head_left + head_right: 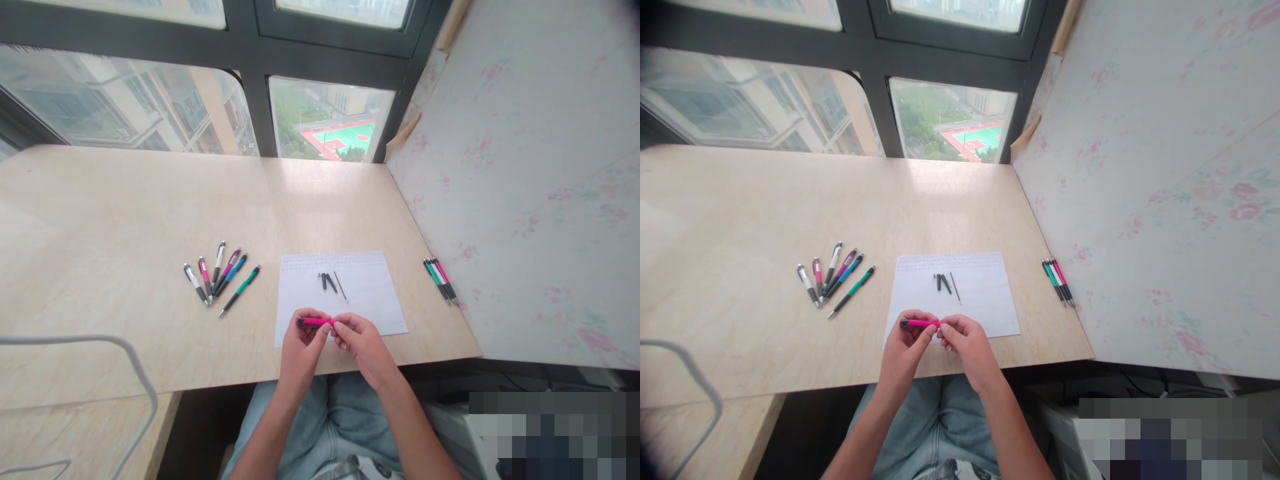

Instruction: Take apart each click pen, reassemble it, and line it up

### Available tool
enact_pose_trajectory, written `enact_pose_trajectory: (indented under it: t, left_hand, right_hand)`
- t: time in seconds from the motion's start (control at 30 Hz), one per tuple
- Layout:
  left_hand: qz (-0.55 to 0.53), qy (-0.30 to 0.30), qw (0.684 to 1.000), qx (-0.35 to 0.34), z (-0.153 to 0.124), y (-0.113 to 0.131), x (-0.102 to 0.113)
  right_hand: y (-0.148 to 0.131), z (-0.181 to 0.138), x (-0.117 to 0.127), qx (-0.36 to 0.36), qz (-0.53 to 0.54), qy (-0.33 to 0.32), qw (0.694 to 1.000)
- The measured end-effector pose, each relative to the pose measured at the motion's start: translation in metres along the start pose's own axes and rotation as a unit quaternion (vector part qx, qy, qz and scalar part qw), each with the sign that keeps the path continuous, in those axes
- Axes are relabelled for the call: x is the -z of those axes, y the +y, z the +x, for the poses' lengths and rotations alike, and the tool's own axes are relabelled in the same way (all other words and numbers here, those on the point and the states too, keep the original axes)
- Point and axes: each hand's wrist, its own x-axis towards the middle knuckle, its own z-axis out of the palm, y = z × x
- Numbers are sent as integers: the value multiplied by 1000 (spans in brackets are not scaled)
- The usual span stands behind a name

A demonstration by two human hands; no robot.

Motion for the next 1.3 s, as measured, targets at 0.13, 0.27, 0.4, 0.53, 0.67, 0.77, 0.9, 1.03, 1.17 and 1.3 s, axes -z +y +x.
enact_pose_trajectory:
  t: [0.13, 0.27, 0.4, 0.53, 0.67, 0.77, 0.9, 1.03, 1.17, 1.3]
  left_hand:
    - [-52, 23, 998, 28, 2, -4, 3]
    - [-122, 16, 991, 53, 6, -12, 5]
    - [-158, -2, 986, 56, 9, -17, 6]
    - [-181, -17, 982, 50, 9, -17, 8]
    - [-206, -35, 976, 57, 9, -16, 9]
    - [-207, -41, 976, 62, 9, -17, 9]
    - [-171, -43, 983, 44, 8, -20, 8]
    - [-78, -53, 996, 3, 6, -20, 5]
    - [36, -76, 995, -58, 3, -15, 5]
    - [96, -77, 989, -77, 1, -12, 7]
  right_hand:
    - [-4, 4, 10, 48, -88, 58, 993]
    - [-14, 23, 30, 146, -314, 159, 925]
    - [-23, 53, 37, 221, -488, 192, 822]
    - [-26, 74, 29, 225, -540, 179, 791]
    - [-28, 76, 26, 221, -543, 172, 792]
    - [-28, 62, 26, 210, -481, 176, 833]
    - [-17, 30, 20, 103, -285, 109, 947]
    - [1, 5, 5, 20, -78, 22, 996]
    - [8, -2, -3, -16, 60, 19, 998]
    - [9, -2, -6, -36, 136, -6, 990]
